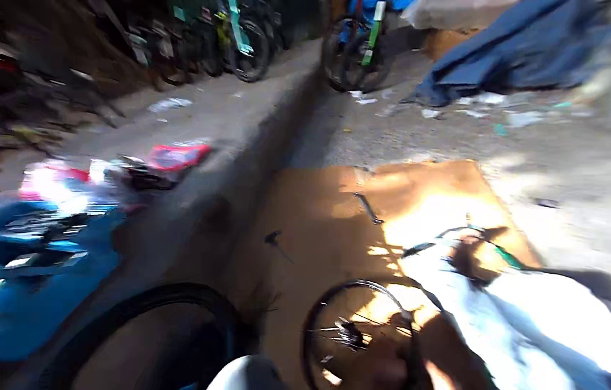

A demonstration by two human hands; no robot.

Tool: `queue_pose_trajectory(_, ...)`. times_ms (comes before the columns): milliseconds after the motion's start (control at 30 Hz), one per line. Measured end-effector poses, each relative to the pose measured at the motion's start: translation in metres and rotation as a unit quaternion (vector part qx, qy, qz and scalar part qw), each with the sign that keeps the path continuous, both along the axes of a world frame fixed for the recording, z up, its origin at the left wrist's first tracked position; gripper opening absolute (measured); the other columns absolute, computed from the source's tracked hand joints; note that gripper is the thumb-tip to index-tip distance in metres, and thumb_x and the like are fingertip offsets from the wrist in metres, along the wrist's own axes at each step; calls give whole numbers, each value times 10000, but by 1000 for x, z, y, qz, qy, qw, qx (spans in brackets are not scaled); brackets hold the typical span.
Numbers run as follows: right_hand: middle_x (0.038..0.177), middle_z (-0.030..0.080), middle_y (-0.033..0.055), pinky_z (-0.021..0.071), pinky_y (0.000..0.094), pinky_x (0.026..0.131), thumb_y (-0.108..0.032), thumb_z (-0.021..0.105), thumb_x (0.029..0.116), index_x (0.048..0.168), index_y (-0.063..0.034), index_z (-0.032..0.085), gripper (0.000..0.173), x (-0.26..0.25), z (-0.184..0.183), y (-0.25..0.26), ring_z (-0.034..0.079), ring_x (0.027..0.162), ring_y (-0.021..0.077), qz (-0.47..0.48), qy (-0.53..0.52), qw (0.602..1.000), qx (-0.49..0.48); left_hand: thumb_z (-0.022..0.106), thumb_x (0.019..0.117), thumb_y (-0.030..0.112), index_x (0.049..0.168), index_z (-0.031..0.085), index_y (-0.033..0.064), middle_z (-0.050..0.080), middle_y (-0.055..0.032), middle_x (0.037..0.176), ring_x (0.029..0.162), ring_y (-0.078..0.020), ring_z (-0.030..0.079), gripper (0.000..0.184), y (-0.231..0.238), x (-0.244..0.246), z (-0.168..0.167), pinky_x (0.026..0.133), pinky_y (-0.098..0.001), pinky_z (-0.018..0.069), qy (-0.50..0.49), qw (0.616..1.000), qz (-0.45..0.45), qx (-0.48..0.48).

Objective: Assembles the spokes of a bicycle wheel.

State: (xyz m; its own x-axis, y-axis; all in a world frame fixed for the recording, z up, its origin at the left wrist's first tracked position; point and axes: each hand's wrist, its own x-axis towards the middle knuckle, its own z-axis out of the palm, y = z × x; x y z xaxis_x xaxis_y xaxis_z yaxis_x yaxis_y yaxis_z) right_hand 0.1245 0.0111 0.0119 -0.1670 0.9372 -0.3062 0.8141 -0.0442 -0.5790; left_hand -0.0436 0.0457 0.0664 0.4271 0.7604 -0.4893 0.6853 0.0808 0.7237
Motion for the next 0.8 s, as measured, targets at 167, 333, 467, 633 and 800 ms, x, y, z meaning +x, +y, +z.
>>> queue_pose_trajectory(167, 1243, 699, 181, 517, 541, 1015, -189, 556, 1009, 1223, -56, 722, 302, 5, 14, -11, 666, 1167, 343, -48, 18, 999, -13, 663, 967, 345, 1310, 618, 12, 669, -216, 1253, 1189, -343, 638, 480, -1, 3, 5, 1052, -552, 484, 26, 999, 0, -31)
queue_pose_trajectory(333, 1142, 685, 113, 562, 442, 915, -220, 649, 902, 991, -72, 752, 202, 10, -7, 7, 666, 1082, 246, -26, 47, 998, 44, 763, 824, 323, 1243, 611, 28, 667, -190, 1147, 1072, -335, 634, 535, 4, 2, -17, 950, -576, 498, 30, 998, -12, -47)
queue_pose_trajectory(467, 1121, 681, 103, 549, 439, 918, -246, 688, 882, 995, -77, 749, 212, 9, -7, 14, 664, 1054, 241, -28, 59, 998, -8, 764, 832, 320, 1255, 601, 54, 676, -173, 1109, 1043, -329, 650, 526, 4, -1, -26, 930, -578, 518, 36, 998, -17, -45)
queue_pose_trajectory(633, 1131, 683, 135, 523, 452, 973, -200, 720, 837, 1040, -54, 741, 251, 12, -12, 22, 651, 1086, 264, -16, 105, 994, -40, 798, 811, 307, 1317, 564, 69, 679, -182, 1152, 1070, -342, 662, 607, 5, -2, -32, 926, -599, 530, 37, 998, -24, -41)
queue_pose_trajectory(800, 1155, 686, 133, 521, 462, 979, -167, 707, 863, 1061, -66, 735, 224, 18, 7, 24, 652, 1102, 265, 14, 104, 992, -72, 794, 794, 302, 1262, 577, 62, 675, -140, 1093, 1020, -286, 658, 569, 4, -3, -43, 914, -535, 541, -1, 999, -16, -33)
